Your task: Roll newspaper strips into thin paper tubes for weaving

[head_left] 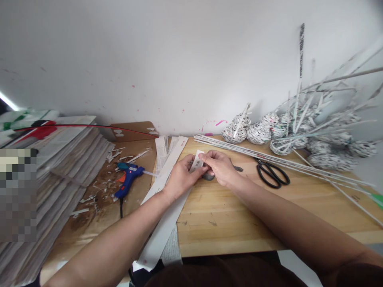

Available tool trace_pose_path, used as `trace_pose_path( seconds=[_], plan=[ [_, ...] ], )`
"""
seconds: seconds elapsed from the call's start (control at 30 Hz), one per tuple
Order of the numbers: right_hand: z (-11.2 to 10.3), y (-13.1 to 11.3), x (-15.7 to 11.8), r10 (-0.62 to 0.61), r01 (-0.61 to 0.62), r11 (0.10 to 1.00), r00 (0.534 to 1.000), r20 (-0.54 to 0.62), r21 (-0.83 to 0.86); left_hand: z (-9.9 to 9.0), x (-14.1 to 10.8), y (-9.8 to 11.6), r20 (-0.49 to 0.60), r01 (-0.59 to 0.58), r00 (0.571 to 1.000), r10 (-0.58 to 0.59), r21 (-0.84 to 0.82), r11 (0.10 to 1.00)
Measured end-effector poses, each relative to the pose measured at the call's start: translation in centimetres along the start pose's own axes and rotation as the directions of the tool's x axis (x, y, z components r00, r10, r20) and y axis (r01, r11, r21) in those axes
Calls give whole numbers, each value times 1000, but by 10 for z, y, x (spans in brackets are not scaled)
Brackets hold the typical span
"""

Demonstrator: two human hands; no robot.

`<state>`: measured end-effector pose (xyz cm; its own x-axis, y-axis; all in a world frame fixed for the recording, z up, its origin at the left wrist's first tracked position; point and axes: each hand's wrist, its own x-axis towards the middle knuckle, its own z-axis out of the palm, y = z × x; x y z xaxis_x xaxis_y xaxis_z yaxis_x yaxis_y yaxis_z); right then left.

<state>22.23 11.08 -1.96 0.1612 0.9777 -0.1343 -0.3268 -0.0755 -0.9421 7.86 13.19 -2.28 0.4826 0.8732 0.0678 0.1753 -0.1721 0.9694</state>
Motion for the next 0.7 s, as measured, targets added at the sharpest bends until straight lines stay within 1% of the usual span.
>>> trace_pose_path(
  seconds=[0.17, 0.23, 0.37, 0.43, 0.6, 0.7],
  plan=[
    [2, 3, -1, -70, 70, 997, 998, -1, -15, 1, 0, -1, 29, 31, 999, -29, -82, 996],
    [0, 1, -1, -85, 86, 996, 996, 22, -39, 0, 1, 1, 35, 53, 998, -50, -104, 993],
    [-3, -8, -3, -52, 79, 987, 981, 185, -139, -3, 3, 2, 20, 81, 997, -80, -124, 989],
    [-4, -11, -4, -51, 88, 984, 973, 225, -157, -5, 5, 0, 29, 96, 995, -93, -139, 986],
    [-5, -6, -1, -39, 56, 993, 987, 155, -107, -3, 6, 1, 76, 126, 990, -115, -163, 979],
    [-6, -3, 2, -50, 61, 995, 991, 127, -84, -2, 3, 4, 90, 113, 991, -100, -159, 981]
  ],
)
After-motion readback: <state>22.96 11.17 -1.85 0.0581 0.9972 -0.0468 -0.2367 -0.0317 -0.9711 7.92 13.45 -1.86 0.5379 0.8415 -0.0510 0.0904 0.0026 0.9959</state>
